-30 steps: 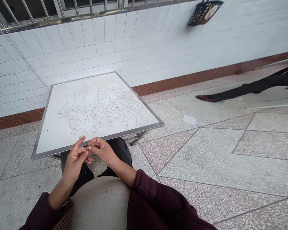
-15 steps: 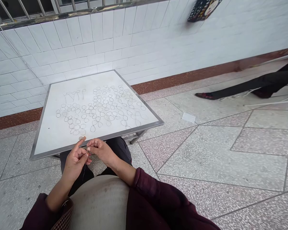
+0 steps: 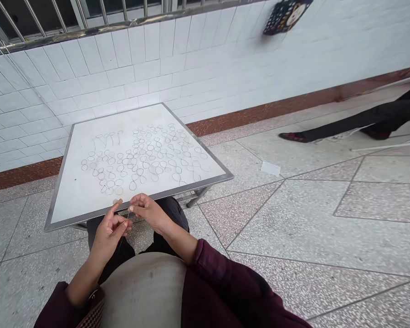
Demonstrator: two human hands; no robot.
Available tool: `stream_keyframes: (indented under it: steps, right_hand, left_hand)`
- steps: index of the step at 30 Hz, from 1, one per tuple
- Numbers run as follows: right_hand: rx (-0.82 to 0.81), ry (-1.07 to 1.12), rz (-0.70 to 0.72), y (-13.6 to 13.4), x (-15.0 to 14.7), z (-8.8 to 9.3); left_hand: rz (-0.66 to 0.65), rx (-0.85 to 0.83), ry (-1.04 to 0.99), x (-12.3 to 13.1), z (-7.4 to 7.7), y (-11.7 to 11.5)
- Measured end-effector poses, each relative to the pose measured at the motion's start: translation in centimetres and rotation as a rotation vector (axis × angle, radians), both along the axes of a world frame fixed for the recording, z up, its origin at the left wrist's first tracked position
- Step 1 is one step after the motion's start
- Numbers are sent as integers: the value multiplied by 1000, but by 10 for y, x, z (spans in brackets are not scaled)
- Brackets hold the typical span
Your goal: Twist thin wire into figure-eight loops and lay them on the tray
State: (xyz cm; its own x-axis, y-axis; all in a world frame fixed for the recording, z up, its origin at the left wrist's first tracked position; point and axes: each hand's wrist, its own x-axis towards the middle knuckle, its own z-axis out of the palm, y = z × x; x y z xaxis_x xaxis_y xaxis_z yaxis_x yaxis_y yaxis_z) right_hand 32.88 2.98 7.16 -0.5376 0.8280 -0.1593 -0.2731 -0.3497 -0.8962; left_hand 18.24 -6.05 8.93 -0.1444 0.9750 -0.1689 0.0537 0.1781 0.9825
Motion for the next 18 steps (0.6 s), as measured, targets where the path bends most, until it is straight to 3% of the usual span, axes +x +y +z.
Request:
stream_keyframes:
  steps: [3, 7, 14, 18]
  right_hand:
    - [0, -13, 70, 2, 6, 4]
    - [21, 24, 59, 1, 7, 6]
    - [107, -36, 76, 3, 5, 12]
    - [127, -77, 58, 3, 9, 16]
  left_hand:
    - [34, -14, 35, -2, -2, -3]
    - [58, -42, -13, -4, -3, -4]
    - [8, -38, 43, -7, -10, -8]
    - [117, 9, -17, -12, -11, -3]
